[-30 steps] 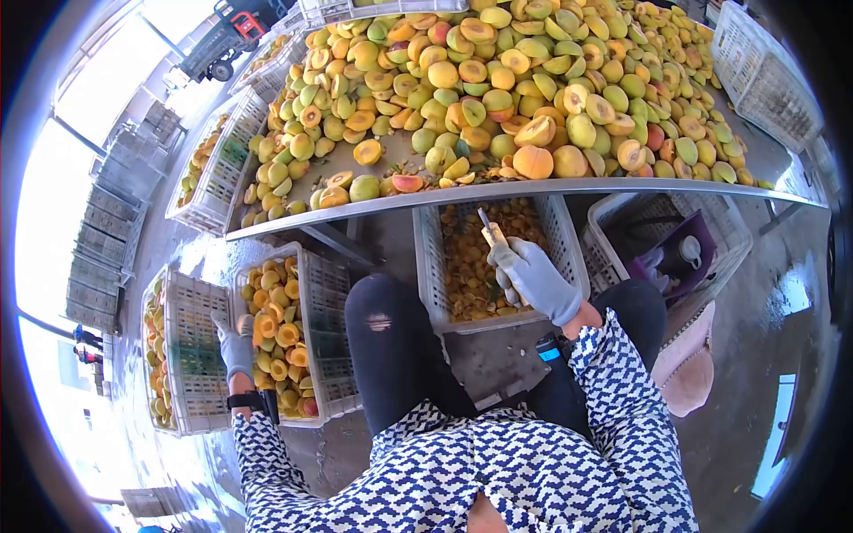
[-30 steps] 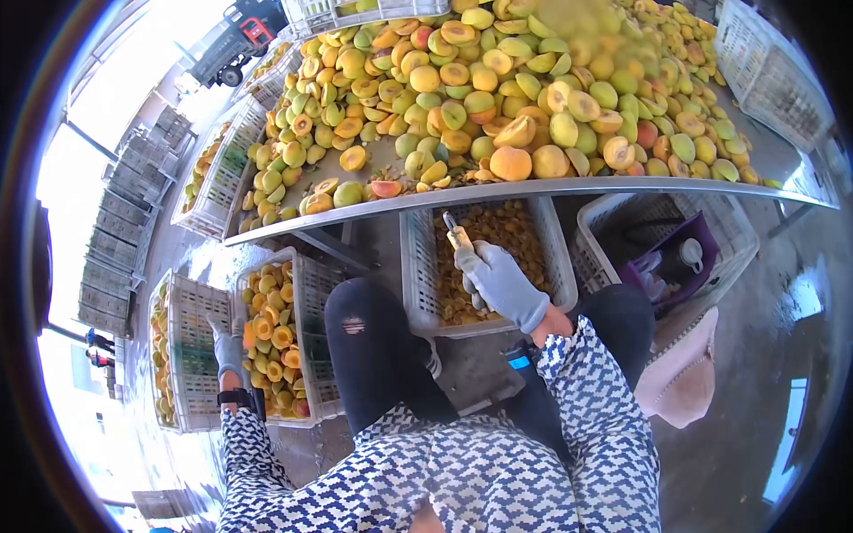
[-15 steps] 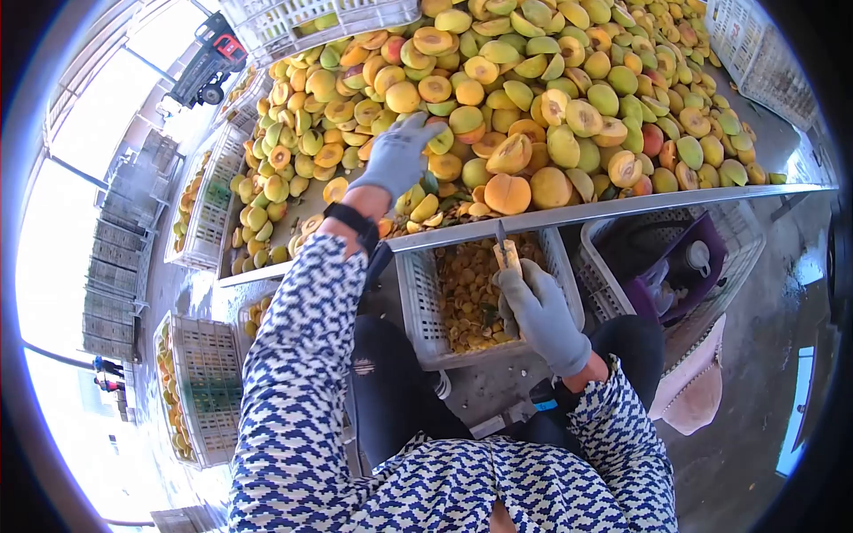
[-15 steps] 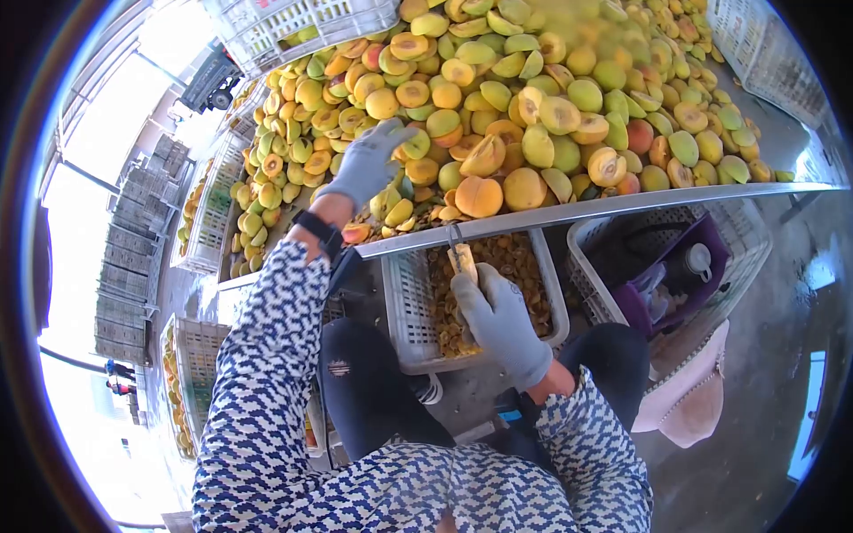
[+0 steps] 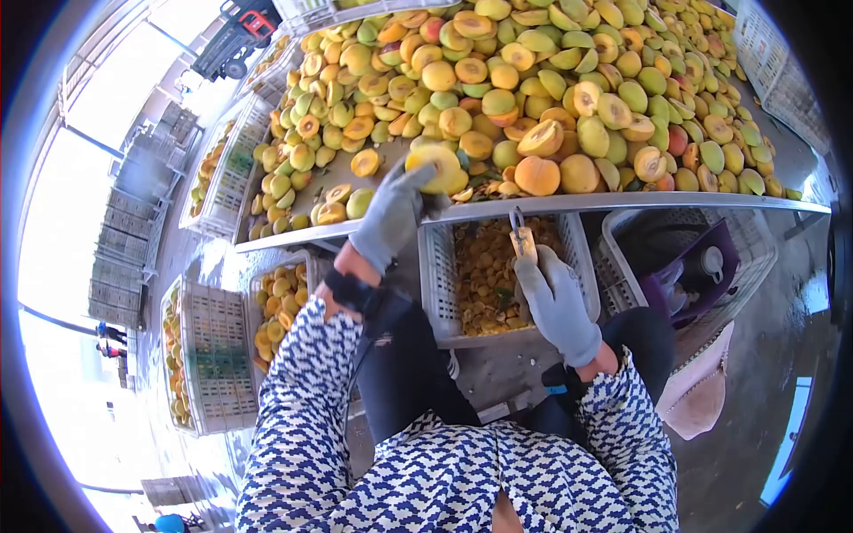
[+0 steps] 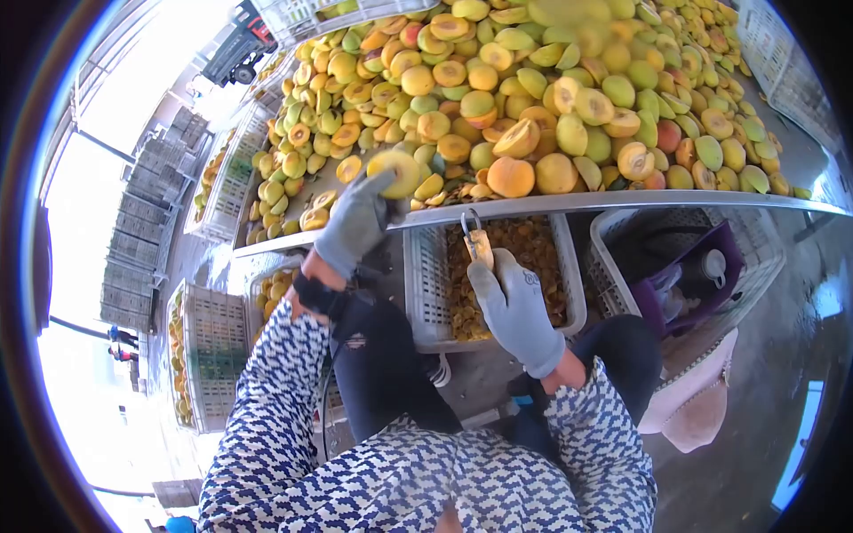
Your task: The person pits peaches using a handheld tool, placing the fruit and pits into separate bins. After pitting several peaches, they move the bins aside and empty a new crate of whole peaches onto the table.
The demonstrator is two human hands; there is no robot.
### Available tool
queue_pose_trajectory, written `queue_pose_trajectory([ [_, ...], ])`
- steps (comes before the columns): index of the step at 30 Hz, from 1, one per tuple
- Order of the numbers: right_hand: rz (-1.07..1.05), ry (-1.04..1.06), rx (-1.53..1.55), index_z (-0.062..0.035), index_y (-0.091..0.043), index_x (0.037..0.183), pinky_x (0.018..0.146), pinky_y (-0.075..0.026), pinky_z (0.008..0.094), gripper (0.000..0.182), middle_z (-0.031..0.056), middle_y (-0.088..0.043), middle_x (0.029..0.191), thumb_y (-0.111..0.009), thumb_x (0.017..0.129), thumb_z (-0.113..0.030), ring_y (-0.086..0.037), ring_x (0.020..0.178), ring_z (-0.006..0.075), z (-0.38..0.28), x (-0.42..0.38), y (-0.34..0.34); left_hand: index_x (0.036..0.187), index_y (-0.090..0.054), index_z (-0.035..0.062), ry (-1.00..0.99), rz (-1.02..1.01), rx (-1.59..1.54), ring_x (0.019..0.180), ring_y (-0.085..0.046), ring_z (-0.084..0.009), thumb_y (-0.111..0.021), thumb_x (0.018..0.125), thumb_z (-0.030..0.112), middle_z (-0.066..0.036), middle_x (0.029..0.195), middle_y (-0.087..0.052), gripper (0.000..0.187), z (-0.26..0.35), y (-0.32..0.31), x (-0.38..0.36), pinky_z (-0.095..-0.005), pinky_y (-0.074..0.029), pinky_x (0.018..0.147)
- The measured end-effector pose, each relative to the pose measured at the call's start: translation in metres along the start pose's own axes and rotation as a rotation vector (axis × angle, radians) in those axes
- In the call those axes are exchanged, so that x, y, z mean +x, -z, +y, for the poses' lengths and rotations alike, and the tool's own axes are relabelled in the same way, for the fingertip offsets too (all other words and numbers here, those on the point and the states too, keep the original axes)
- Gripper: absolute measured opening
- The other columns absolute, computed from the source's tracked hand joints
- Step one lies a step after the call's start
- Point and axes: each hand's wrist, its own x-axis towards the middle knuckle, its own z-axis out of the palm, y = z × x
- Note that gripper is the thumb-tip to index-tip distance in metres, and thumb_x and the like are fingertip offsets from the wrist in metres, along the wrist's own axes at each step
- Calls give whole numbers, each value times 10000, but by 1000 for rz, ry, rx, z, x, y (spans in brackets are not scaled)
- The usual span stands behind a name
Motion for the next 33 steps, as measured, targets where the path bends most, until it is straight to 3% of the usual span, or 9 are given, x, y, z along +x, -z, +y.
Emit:
queue_pose_trajectory([
  [2, -48, 84, -145, -9, -496, 842, 500, -390, 414, 232, 164, -530, 607, -505, 903, -233, -539, 559, 351, -5, -3, -10, 1091, -534, 56, 95, 69, -87, 535, -541, -107, -594, 856, 224, -38, 833, -598, 295, -25, 11, -37, -212, -426, 470],
  [5, -116, 205, -234, -10, -491, 838, 505, -400, 418, 234, 173, -545, 621, -514, 901, -234, -560, 588, 355, 10, -7, -35, 1096, -534, 69, 41, 94, -132, 659, -569, -101, -603, 851, 213, -25, 900, -605, 292, -56, 20, -66, -200, -451, 535],
  [10, -85, 369, -477, -30, -503, 829, 474, -424, 410, 213, 168, -571, 614, -556, 877, -231, -570, 552, 332, 22, -8, -61, 1157, -490, 83, 65, -34, -363, 847, -574, -119, -417, 913, 493, -50, 997, -589, 482, -86, 30, -76, -232, -486, 641],
  [13, -101, 346, -576, -34, -503, 823, 475, -434, 401, 214, 158, -574, 614, -566, 868, -234, -578, 552, 326, 24, -6, -67, 1113, -521, 108, -11, 158, -147, 680, -572, -102, -391, 878, 590, -18, 908, -601, 552, -83, 18, -80, -219, -451, 546],
  [18, -54, 338, -639, -42, -496, 807, 477, -447, 396, 214, 155, -580, 613, -571, 861, -235, -584, 545, 320, 23, -3, -79, 1133, -522, 88, -211, 149, 12, 806, -584, -100, -407, 911, 511, -24, 971, -601, 492, -92, 25, -74, -218, -490, 650],
  [20, -54, 327, -636, -42, -492, 803, 478, -448, 397, 218, 158, -581, 614, -569, 860, -237, -584, 544, 320, 26, -3, -83, 1093, -542, 32, -325, 171, 21, 922, -513, -108, -435, 944, 387, -37, 1013, -570, 399, -93, 22, -74, -251, -412, 844],
  [26, -141, 265, -710, -22, -483, 799, 484, -446, 409, 219, 172, -572, 602, -562, 862, -216, -581, 550, 337, 35, -5, -88, 1031, -568, 9, -462, 234, 265, 845, -524, -101, -463, 942, 317, -41, 884, -591, 337, -96, 25, -70, -252, -433, 775],
  [29, -177, 254, -537, 0, -488, 815, 508, -447, 416, 224, 194, -574, 626, -545, 872, -209, -585, 583, 353, 38, -6, -87, 978, -586, -5, -494, 249, 428, 749, -542, -111, -478, 933, 315, -73, 785, -609, 341, -94, 28, -69, -274, -454, 711],
  [33, -387, -51, -281, 35, -498, 850, 566, -449, 424, 252, 235, -580, 696, -530, 879, -213, -588, 662, 376, 26, 0, -76, 952, -588, -14, -487, 248, 546, 680, -586, -174, -486, 925, 312, -138, 743, -617, 343, -94, 32, -68, -300, -464, 657],
])
